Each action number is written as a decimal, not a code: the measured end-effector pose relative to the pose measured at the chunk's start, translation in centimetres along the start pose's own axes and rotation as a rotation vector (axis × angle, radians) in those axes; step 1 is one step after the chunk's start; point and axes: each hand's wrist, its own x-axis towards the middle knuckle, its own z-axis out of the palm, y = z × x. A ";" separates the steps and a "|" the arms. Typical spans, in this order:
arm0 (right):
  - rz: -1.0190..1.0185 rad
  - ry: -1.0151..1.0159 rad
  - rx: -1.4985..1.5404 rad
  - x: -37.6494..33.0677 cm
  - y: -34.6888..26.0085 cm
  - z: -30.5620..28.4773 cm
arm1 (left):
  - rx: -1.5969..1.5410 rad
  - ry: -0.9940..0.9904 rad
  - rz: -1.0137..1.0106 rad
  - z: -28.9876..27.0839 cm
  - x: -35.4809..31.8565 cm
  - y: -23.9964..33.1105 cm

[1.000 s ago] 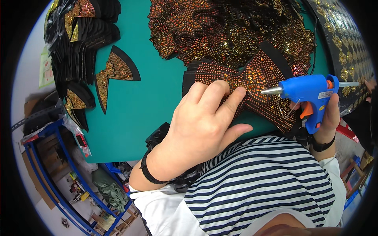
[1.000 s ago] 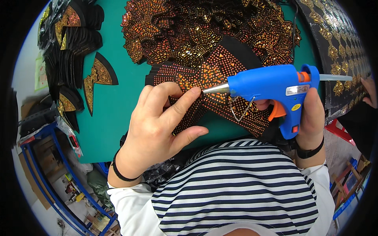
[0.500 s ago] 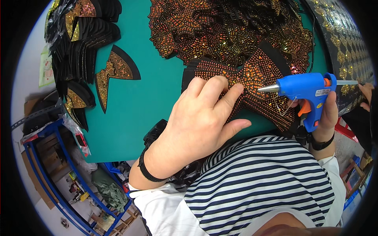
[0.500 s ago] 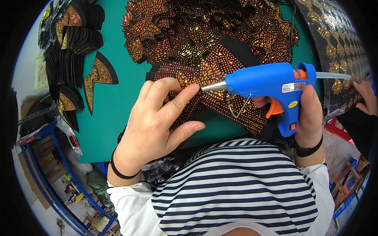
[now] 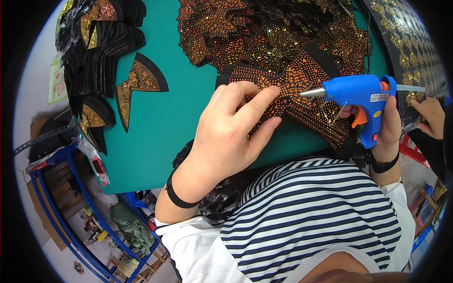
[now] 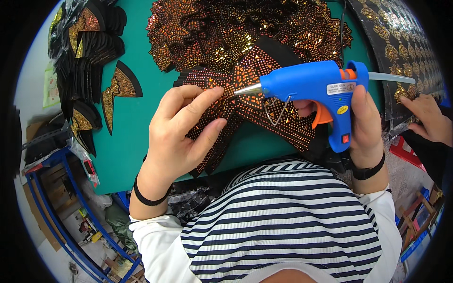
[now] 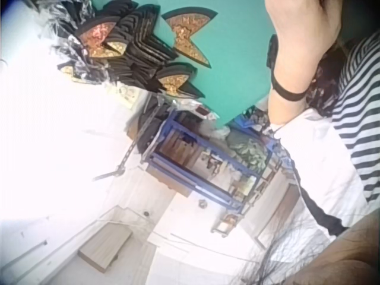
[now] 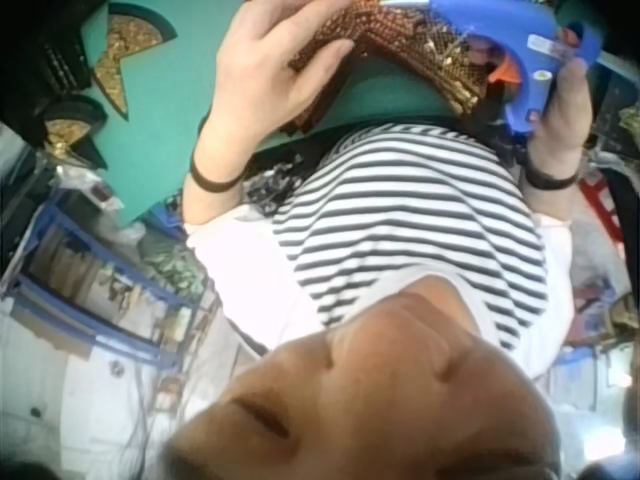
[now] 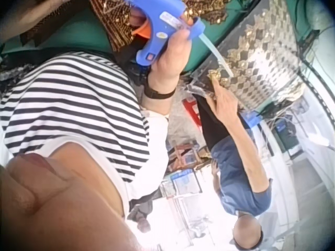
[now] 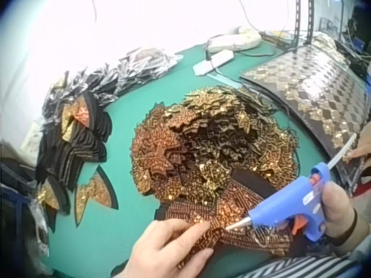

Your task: The person picks up a small sequined bow from a pile, applies glue to its back using a glue gun, and presses it onto a larger bow-shaped piece. They repeat this process, assembling multiple pieces one at a time.

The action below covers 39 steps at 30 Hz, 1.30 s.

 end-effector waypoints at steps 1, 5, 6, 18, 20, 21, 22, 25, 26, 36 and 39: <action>-0.002 0.001 0.000 0.0 0.0 0.0 | 0.012 -0.008 -0.008 0.1 0.0 0.0; 0.011 0.017 0.026 0.0 0.1 0.0 | 0.020 -0.028 -0.037 0.2 0.0 0.2; 0.013 0.017 0.037 0.0 0.1 0.0 | 0.020 -0.028 -0.037 0.2 0.0 0.2; 0.021 0.079 -0.004 -0.2 0.0 0.3 | 0.120 -0.052 0.001 0.3 0.2 0.2; 0.023 0.080 -0.013 -0.1 -0.1 0.5 | 0.122 -0.056 -0.002 0.3 0.2 0.2; 0.022 0.081 -0.021 -0.1 -0.1 0.6 | 0.124 -0.062 -0.001 0.2 0.2 0.2; 0.022 0.080 -0.020 0.0 -0.2 0.6 | 0.126 -0.062 -0.002 0.1 0.3 0.3; 0.013 0.042 -0.021 0.2 -0.3 0.6 | 0.142 -0.092 -0.001 -0.3 0.4 0.4; 0.020 0.044 -0.029 0.1 -0.3 0.5 | 0.076 -0.078 -0.013 -0.5 0.4 0.3; 0.016 0.043 0.016 0.0 0.0 0.1 | 0.030 0.130 -0.380 -0.8 -1.2 -1.8; 0.009 0.041 -0.014 0.0 0.1 0.0 | 0.064 0.145 -0.348 -1.2 -1.4 -1.7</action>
